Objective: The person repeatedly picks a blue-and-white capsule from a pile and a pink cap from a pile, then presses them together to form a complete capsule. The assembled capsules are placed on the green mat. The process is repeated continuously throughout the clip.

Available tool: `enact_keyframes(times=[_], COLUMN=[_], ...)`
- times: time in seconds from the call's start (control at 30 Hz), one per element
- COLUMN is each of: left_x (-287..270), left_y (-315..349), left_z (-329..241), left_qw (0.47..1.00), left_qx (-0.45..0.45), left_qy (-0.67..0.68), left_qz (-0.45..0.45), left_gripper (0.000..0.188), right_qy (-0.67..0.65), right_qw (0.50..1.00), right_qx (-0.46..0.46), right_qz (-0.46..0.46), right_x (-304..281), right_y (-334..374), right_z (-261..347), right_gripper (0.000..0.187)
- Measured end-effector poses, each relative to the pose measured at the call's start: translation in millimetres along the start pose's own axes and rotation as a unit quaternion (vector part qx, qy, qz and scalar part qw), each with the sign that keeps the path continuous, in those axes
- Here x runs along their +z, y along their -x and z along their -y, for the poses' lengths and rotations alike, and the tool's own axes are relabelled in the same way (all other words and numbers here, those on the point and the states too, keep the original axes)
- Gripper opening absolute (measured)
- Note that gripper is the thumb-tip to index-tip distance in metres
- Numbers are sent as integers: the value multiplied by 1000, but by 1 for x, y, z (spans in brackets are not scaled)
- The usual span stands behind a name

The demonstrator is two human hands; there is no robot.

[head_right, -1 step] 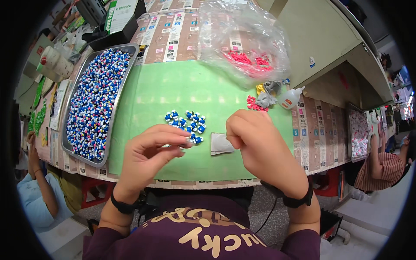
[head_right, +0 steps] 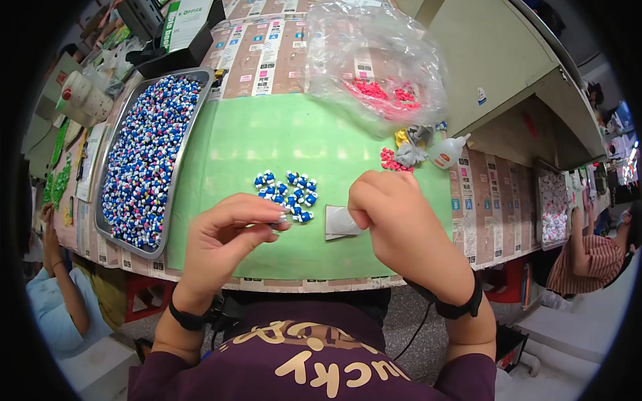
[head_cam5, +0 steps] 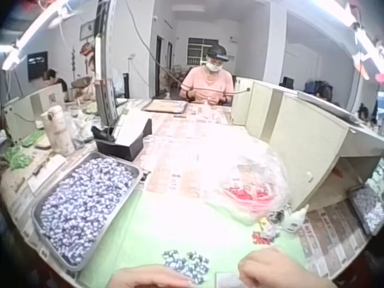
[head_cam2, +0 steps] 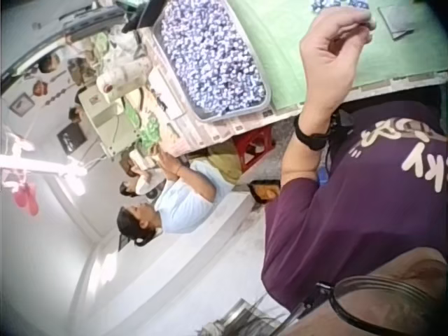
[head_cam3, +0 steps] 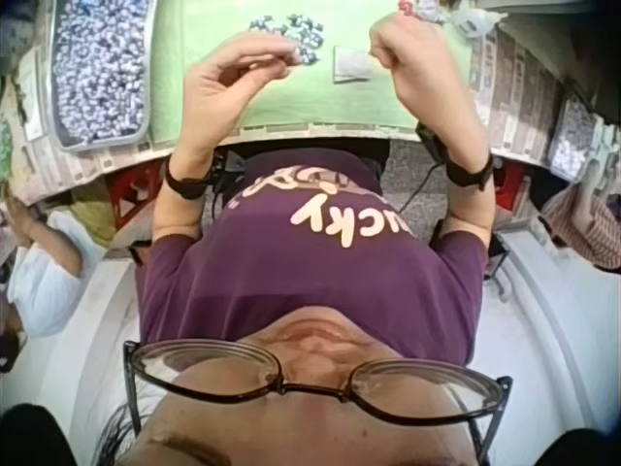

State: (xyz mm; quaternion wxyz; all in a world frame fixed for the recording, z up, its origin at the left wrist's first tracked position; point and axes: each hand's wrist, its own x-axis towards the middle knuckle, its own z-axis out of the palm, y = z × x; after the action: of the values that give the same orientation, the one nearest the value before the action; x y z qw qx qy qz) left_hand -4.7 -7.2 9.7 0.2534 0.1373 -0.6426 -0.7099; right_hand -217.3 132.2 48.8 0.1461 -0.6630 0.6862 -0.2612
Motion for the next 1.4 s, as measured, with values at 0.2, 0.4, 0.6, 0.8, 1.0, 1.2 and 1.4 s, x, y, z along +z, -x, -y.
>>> enact_keyframes(times=[0.2, 0.4, 0.6, 0.8, 1.0, 1.2, 1.4], left_x=[-14, -21, -11, -6, 13, 25, 27], left_y=[14, 12, 13, 11, 7, 9, 9], left_z=[1, 5, 3, 5, 1, -1, -7], left_qw=[994, 988, 974, 971, 990, 996, 969], left_qx=[-60, -87, -114, -108, -37, 39, 166], left_qy=[64, 128, 192, 212, 132, 40, -166], left_qz=[-58, -20, -40, -20, -34, -63, -74], left_gripper=[27, 29, 27, 27, 23, 24, 27], right_qy=[111, 113, 97, -81, -278, -191, -195], right_qw=[994, 994, 995, 995, 948, 964, 961], right_qx=[-15, -6, -3, 23, 27, -45, -17], right_qz=[17, 6, -4, -55, -149, -180, -193], right_x=[16, 22, 24, 13, 28, 36, 44], right_y=[0, -4, -4, 2, 2, -1, 3], right_z=[-6, -3, -3, 6, 47, 47, 52], right_gripper=[19, 19, 22, 24, 27, 28, 27])
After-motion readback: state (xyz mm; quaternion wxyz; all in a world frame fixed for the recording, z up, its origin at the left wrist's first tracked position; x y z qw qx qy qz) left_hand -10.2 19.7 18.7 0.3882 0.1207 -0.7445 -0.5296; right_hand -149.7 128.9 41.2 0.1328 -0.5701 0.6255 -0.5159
